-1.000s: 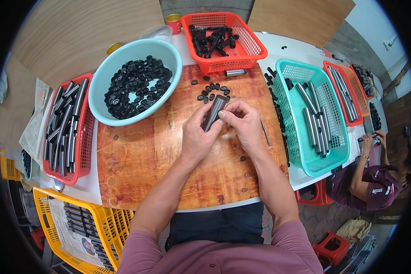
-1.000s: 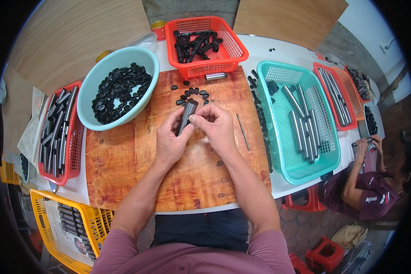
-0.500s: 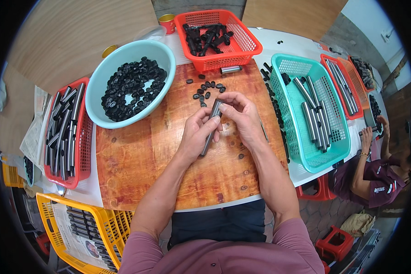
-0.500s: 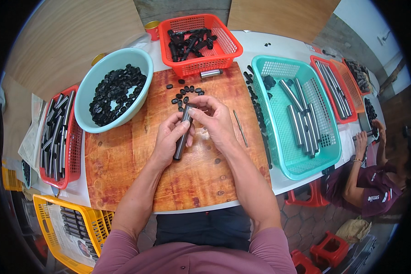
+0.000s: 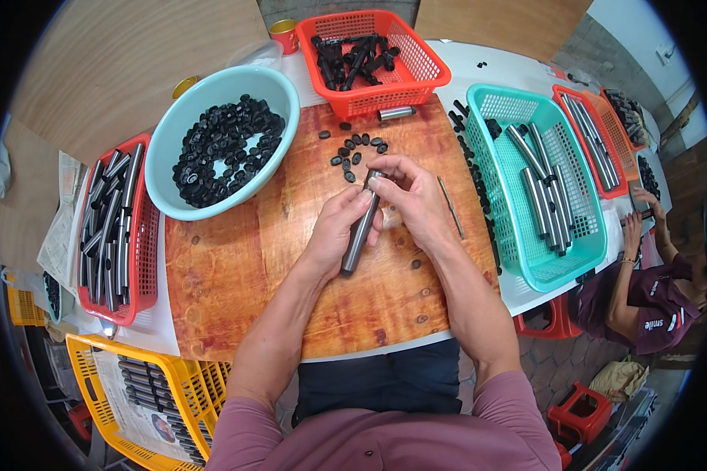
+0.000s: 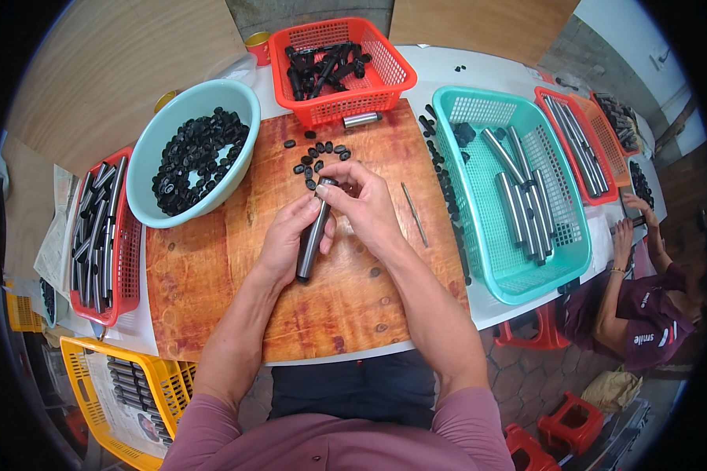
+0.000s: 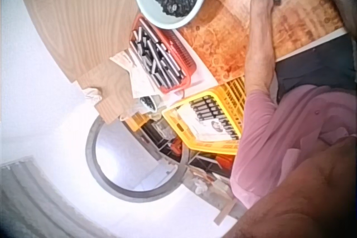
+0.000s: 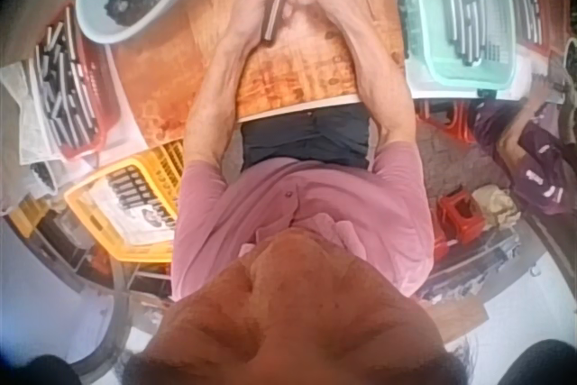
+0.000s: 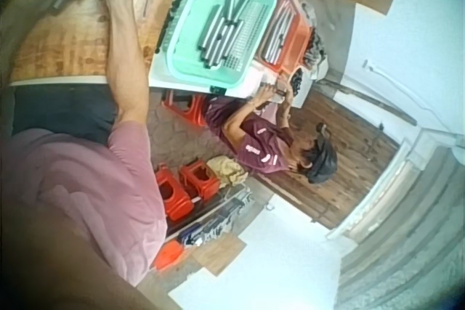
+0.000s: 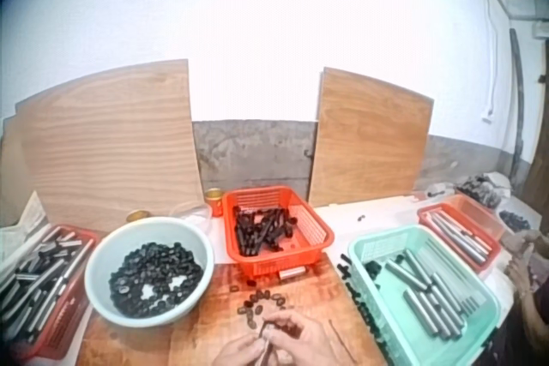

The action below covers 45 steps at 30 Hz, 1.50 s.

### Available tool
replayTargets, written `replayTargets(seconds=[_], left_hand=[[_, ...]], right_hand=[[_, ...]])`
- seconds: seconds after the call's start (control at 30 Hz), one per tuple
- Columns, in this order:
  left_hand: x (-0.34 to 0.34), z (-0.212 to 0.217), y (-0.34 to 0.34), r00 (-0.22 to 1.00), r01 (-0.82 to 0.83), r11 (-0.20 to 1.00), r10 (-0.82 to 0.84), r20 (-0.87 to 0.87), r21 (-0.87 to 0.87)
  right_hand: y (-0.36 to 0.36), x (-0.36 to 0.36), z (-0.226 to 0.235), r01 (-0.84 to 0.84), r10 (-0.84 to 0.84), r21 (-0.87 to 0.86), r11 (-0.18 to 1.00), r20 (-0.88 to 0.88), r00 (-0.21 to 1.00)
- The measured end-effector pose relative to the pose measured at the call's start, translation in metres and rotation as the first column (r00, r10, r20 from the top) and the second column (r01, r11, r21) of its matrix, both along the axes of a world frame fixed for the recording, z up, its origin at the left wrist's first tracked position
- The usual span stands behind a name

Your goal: The person assembles small black plastic components into cylindrical metal tubes at a workbench. They pick up the metal tubes and black pieces, insert the pieces into the tubes, and place the assembled units into a yellow basket. Another person works alongside at the same table.

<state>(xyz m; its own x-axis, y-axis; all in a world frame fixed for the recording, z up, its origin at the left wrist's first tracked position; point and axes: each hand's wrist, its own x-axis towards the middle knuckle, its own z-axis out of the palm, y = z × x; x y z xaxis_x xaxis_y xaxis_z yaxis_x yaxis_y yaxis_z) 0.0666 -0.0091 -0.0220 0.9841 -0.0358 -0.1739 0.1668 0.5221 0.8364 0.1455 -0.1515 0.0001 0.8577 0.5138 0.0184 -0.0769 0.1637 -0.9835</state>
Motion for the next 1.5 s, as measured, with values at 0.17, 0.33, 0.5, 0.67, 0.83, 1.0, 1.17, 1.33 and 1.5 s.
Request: replayTargets(seconds=[0.17,0.33,0.5,0.67,0.83,1.0,1.17,1.33,1.5], left_hand=[[-0.003,0.006,-0.005,0.999,-0.022,0.998,0.02,0.041,0.064],[0.0,0.015,0.002,0.999,0.031,0.971,-0.034,0.005,0.237],[-0.003,0.012,0.003,0.998,0.015,0.966,-0.029,0.053,0.258],[-0.001,0.006,0.0,0.991,-0.073,0.892,0.014,0.136,0.445],[-0.006,0.009,0.0,0.976,-0.159,0.71,0.006,0.22,0.686],[-0.018,0.012,0.015,0.908,-0.335,0.262,-0.168,0.385,0.905],[-0.041,0.028,0.008,0.933,-0.33,-0.069,-0.179,0.313,0.942],[-0.047,0.015,-0.001,0.882,-0.462,-0.273,-0.244,0.403,0.844],[-0.051,0.008,-0.008,0.86,-0.509,-0.239,-0.19,0.474,0.827]], right_hand=[[-0.001,0.001,-0.003,0.018,-0.02,0.046,0.999,0.03,0.999],[-0.004,0.007,-0.007,0.049,-0.048,0.124,0.991,-0.007,0.999],[-0.006,0.008,-0.005,0.032,-0.03,0.153,0.988,-0.014,0.999],[-0.007,0.013,-0.01,-0.033,0.031,0.178,0.984,0.011,0.999],[-0.012,0.021,-0.012,-0.108,0.105,0.12,0.987,0.033,0.994],[-0.012,0.02,-0.008,-0.167,0.179,-0.12,0.979,0.097,0.979],[-0.008,0.02,-0.022,-0.238,0.3,-0.256,0.937,0.241,0.923],[-0.013,0.02,-0.024,-0.284,0.397,-0.34,0.897,0.332,0.855],[-0.015,0.022,-0.024,-0.312,0.44,-0.37,0.875,0.342,0.83]])
